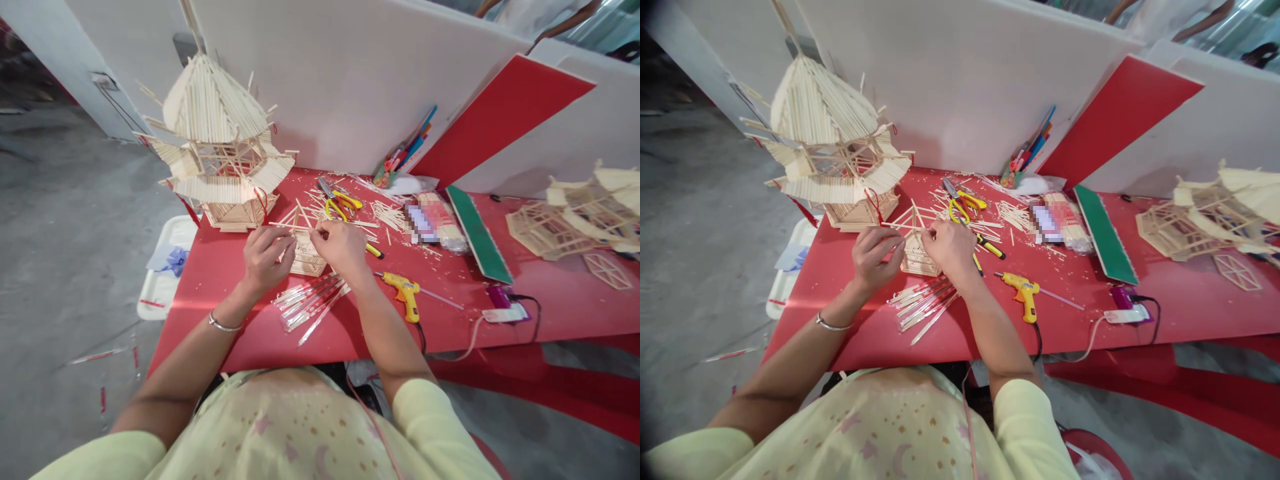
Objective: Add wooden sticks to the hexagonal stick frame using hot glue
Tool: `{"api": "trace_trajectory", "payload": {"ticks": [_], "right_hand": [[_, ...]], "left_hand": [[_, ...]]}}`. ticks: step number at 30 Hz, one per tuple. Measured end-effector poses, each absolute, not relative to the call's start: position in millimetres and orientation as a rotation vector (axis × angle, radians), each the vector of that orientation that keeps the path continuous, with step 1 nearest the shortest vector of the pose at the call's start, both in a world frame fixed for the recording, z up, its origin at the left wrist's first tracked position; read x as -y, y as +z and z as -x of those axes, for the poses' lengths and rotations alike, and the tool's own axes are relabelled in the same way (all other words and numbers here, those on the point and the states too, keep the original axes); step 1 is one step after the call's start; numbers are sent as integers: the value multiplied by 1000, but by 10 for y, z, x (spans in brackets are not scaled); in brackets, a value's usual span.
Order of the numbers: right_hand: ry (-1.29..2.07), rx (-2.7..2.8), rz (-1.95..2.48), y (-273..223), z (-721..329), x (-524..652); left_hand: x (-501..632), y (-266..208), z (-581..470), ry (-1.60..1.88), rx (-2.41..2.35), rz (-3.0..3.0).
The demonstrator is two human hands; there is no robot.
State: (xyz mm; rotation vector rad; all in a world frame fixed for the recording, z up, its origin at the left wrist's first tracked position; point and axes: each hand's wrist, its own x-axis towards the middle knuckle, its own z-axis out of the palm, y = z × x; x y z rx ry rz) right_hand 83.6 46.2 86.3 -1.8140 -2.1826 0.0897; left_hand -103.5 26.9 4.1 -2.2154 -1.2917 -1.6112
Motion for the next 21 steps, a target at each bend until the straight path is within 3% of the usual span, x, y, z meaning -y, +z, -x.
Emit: {"api": "trace_trajectory", "payload": {"ticks": [13,21], "right_hand": [[122,2164,1745,975,-905,-180],[137,2358,1428,1014,-1227,403]], "left_hand": [[-226,131,1041,-1624,1232,2140],[140,471,978,-1176,967,2499]]}}
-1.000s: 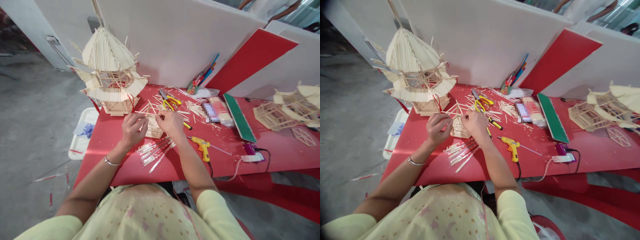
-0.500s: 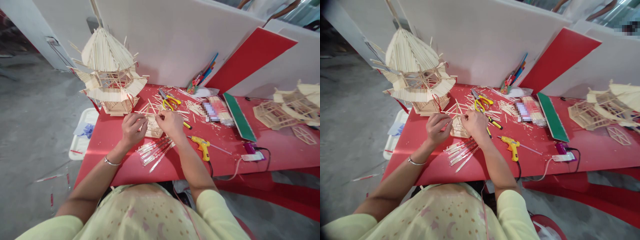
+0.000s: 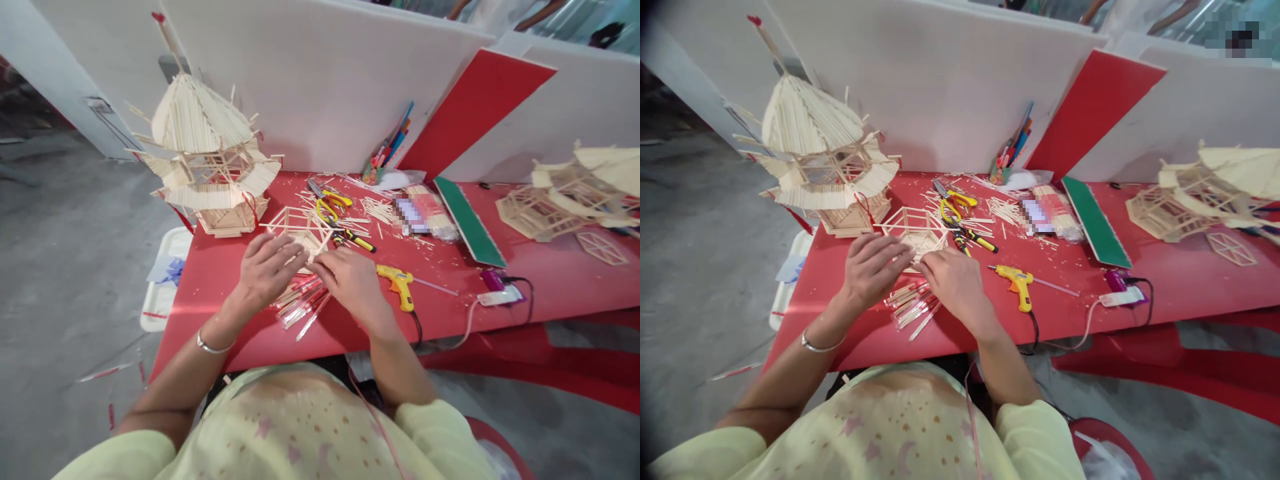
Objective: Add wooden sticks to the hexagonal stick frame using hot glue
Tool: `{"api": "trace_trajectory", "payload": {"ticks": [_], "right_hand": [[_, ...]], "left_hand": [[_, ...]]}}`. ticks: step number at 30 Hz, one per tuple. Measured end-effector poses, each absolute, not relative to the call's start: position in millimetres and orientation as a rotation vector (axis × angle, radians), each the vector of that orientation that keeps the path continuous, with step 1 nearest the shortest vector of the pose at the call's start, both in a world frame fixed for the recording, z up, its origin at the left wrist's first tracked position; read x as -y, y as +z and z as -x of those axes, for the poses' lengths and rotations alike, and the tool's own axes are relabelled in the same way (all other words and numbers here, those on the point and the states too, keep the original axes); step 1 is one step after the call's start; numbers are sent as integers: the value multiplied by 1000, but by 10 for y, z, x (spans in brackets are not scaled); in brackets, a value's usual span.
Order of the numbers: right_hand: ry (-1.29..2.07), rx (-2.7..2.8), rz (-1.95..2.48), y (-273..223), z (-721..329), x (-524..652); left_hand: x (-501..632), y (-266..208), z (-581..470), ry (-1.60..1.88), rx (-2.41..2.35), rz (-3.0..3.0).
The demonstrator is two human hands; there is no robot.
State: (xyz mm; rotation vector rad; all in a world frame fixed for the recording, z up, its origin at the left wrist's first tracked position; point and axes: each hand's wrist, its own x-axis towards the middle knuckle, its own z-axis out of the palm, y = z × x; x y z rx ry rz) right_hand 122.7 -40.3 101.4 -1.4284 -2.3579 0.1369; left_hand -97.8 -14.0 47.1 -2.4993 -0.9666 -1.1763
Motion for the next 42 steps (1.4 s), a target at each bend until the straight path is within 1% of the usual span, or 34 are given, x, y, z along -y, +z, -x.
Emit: {"api": "trace_trajectory", "payload": {"ticks": [3,5,7,9,11,13,17,18,20,25,29,33,37,42], "right_hand": [[143,2426,1358,975,-1382,586],[116,2391,1352,917,-1482,685],[39,2229,1351,834,-1586,768],[-83,1928,1376,736,-1695,840],[-173,1597,1413,632,-1797,897],[-154,1391,1438,532,-1878,933],[68,1420,1454,327,-1996,930],[95,1451,1468,270,-2031,918],[91,1481,1517,151,-2116,891],[59,1435,1598,-71,-2321,863],[184,1474,1576,-63,-2296,850],[326,1603,1561,59,-2155,780],[437,1680,1500,159,-1953,715],[839,1543,1276,120,-1570,707]], "left_hand": [[295,475,868,-1066,851,2708],[390,431,799,-1018,904,2764],[476,382,741,-1055,1031,2800],[550,353,684,-1260,1201,2824],[614,353,616,-1562,1409,2855],[673,372,531,-1847,1685,2893],[761,390,356,-2255,2475,2827],[771,382,321,-2327,2632,2787],[775,357,271,-2442,2795,2710],[728,290,215,-2647,2765,2530],[705,258,172,-2735,2725,2418],[713,267,152,-2674,2839,2417],[718,259,197,-2636,2827,2413],[707,151,265,-2482,2725,2544]]}}
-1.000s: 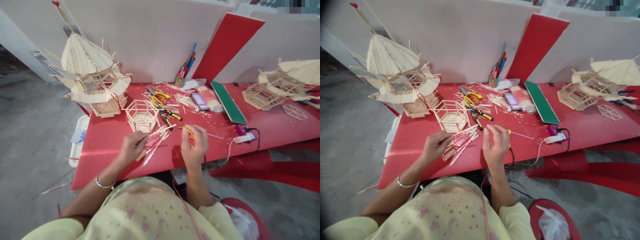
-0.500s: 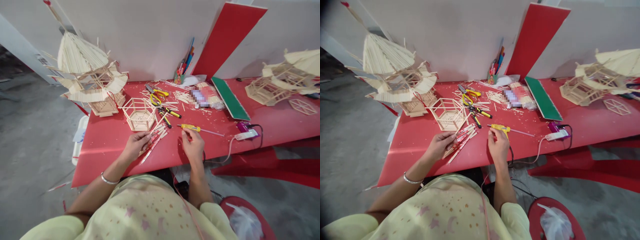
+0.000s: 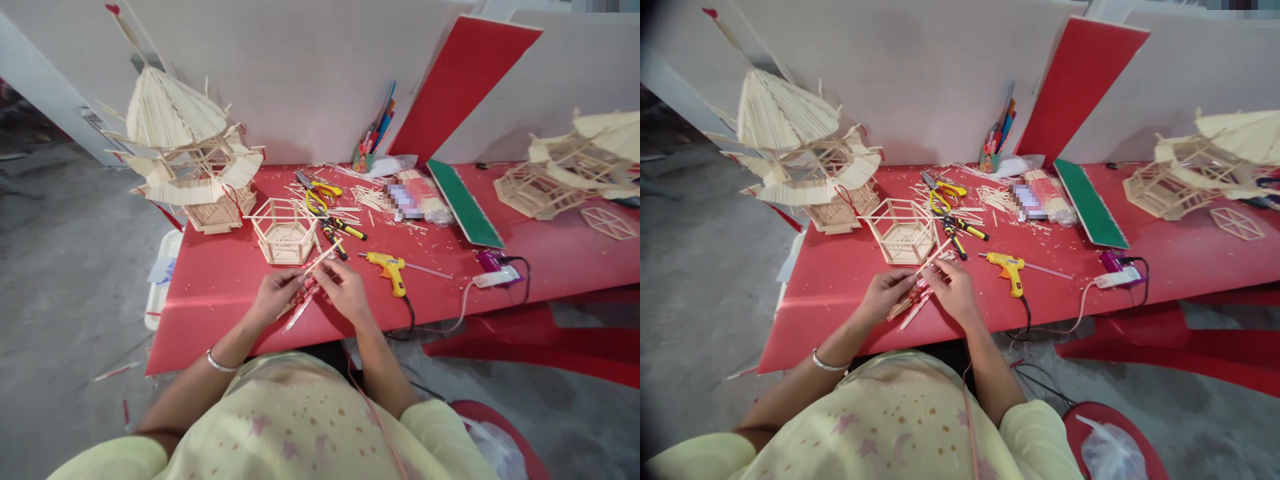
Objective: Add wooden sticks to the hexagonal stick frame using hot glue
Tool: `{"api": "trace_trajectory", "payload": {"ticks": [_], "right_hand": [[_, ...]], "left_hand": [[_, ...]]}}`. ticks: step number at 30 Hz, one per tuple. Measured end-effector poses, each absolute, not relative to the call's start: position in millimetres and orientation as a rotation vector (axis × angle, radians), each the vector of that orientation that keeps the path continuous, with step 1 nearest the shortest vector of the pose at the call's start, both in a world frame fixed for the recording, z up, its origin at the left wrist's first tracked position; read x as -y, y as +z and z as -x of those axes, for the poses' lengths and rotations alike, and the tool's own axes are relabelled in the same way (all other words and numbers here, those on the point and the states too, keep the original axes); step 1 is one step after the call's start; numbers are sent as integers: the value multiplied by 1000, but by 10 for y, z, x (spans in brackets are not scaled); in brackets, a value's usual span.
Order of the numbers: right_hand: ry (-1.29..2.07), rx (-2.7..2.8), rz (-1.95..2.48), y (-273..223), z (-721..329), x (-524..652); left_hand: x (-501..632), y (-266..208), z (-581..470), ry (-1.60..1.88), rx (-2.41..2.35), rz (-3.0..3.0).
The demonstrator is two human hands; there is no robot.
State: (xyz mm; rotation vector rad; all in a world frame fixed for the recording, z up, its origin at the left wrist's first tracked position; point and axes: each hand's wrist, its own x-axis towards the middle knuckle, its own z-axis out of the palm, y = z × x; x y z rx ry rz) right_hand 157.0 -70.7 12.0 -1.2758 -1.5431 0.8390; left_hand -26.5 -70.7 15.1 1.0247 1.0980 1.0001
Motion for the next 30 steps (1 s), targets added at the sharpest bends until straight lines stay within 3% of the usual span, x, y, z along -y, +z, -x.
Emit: {"api": "trace_trajectory", "payload": {"ticks": [16,24,30], "right_hand": [[954,1274,1258,118,-1314,563],[1042,1171,1059,324,-1583,698],[710,1539,1251,444,-1616,774]], "left_hand": [[522,24,327,992,-1057,-1255],[308,545,867,1157,-993,-2337],[-301,944,1066,1016,-858,-2771]]}}
